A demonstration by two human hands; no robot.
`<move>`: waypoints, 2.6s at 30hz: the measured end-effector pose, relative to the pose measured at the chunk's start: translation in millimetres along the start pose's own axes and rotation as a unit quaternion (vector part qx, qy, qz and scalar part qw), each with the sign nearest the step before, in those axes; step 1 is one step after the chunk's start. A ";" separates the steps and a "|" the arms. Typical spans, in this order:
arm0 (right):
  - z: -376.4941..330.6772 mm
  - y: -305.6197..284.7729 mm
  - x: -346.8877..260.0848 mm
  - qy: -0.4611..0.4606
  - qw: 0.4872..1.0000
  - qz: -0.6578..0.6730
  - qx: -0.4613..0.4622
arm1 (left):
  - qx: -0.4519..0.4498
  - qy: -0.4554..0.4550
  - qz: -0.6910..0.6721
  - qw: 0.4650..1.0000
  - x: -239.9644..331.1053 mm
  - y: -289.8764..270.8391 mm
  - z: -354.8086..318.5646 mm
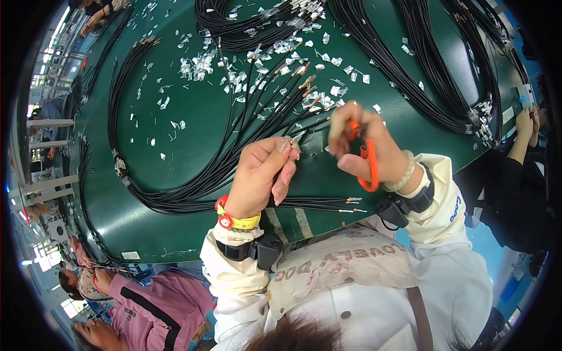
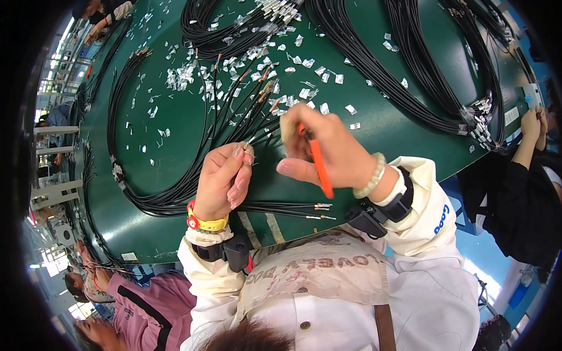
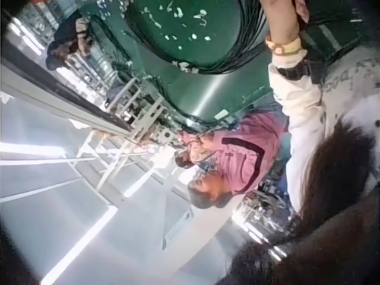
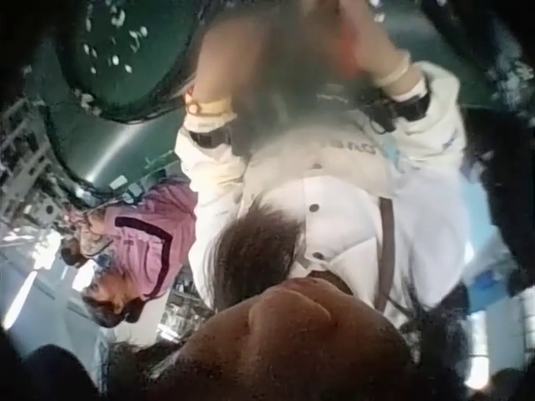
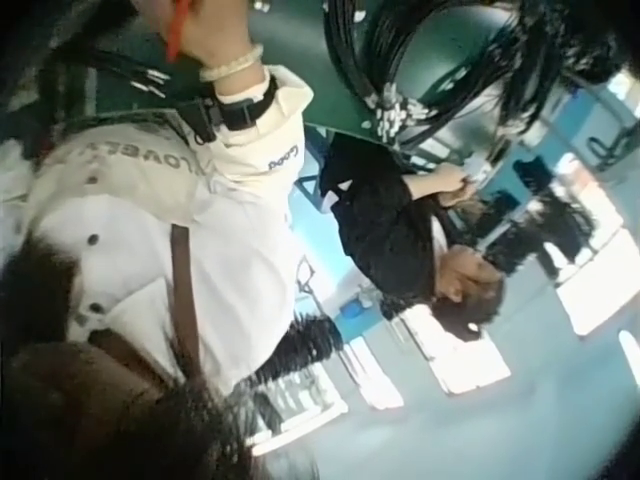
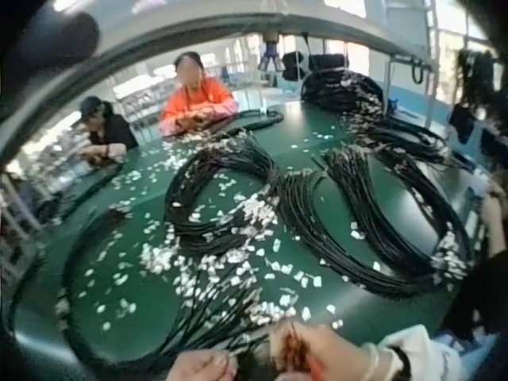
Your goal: The person picks up a wire from a bundle, uses shears to strip the insulation from the end, and then trims the exposed wires. They repeat this process for several wires, handling each one individually before setting it back down.
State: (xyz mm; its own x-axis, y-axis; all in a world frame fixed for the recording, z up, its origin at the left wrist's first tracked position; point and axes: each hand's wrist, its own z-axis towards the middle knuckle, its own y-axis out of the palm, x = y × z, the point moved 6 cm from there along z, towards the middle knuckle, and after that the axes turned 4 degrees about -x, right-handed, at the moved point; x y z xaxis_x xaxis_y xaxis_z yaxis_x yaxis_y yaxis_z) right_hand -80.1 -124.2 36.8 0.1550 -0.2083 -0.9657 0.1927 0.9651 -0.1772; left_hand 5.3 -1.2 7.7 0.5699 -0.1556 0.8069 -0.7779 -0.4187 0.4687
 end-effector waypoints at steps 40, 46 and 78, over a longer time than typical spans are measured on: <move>32.1 -4.7 38.7 0.084 0.995 0.006 0.055 | 0.030 0.161 0.183 0.969 32.2 -27.9 21.9; -11.9 -31.4 35.1 -0.062 0.990 0.015 0.124 | -0.012 0.236 0.188 0.953 -26.7 19.7 48.4; 4.9 -66.0 56.9 -0.023 0.996 -0.024 0.089 | 0.208 0.486 0.692 0.492 -10.7 53.9 60.6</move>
State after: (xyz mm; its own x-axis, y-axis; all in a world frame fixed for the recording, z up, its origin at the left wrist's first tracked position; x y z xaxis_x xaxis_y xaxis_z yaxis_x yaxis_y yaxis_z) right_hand -79.3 -200.5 -5.5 0.1840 -0.2646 -0.9466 0.3683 0.9115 -0.1831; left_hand -26.7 -76.3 2.5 -0.9818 -0.1325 0.1360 -0.0065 -0.6925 -0.7214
